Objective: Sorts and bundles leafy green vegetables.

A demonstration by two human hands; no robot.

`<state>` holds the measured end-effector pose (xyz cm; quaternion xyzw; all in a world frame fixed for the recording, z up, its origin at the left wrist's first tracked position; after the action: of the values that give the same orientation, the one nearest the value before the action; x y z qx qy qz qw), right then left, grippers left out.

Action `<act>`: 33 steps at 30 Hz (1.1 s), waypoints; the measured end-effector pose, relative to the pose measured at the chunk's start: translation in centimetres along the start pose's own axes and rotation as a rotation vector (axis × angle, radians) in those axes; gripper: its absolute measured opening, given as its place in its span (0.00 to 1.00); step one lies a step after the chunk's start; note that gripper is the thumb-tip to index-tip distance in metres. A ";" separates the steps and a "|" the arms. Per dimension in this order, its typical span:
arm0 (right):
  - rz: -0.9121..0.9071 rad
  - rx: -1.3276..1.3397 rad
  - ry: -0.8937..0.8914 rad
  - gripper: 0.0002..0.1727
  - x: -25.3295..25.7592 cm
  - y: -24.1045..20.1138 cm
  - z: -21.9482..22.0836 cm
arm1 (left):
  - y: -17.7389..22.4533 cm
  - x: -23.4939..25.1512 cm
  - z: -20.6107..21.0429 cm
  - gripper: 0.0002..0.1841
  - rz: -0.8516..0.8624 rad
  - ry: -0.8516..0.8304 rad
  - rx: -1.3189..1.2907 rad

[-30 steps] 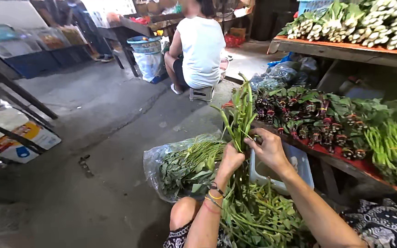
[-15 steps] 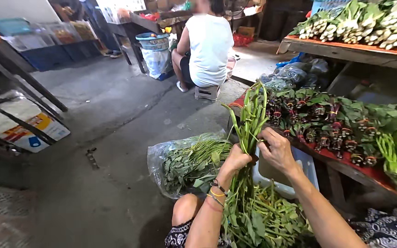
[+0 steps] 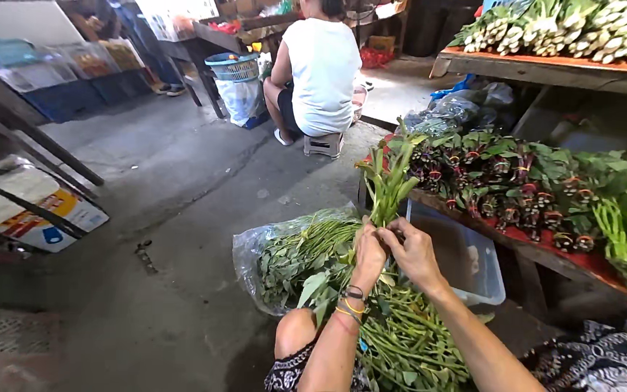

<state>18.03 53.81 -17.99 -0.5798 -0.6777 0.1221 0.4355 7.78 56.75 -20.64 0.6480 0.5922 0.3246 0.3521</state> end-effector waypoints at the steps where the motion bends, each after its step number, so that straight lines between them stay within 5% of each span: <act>1: -0.011 0.002 0.013 0.15 0.0 -0.1 0.1 | -0.1 0.1 0.0 0.23 0.013 0.030 0.019; 3: 0.114 0.220 -0.059 0.10 0.0 0.1 -0.2 | -0.4 0.1 -0.1 0.23 0.092 0.099 -0.006; 5: 0.379 0.721 -0.238 0.07 -0.3 0.3 0.2 | -0.5 0.1 -0.6 0.22 0.170 0.182 -0.055; 8: 0.555 0.990 -0.413 0.10 -0.8 0.7 0.3 | -0.2 0.7 -1.8 0.24 0.056 0.244 0.058; 17: 0.515 1.012 -0.032 0.09 -0.6 1.4 -0.3 | 1.6 -0.3 -2.0 0.16 0.350 0.636 0.358; 23: 0.316 0.304 0.266 0.08 -0.5 2.7 -1.8 | 1.5 0.2 -1.5 0.14 0.321 0.687 0.452; 28: 0.060 -0.293 0.350 0.12 0.0 0.5 -1.0 | 1.3 0.6 0.1 0.16 0.218 0.535 0.541; 33: -0.022 -0.353 0.335 0.12 1.2 0.1 -1.0 | 0.9 1.2 0.0 0.20 0.095 0.339 0.490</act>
<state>18.93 54.60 -16.95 -0.6516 -0.6132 -0.1010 0.4349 8.35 57.93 -19.86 0.6771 0.6724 0.2917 0.0659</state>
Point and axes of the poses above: each hand's wrist, its own x-axis towards the middle knuckle, its own z-axis out of the palm, y = z × x, the point moved 7 cm from there along x, towards the middle knuckle, and after that the axes turned 1 degree about z, right-handed, at the moved point
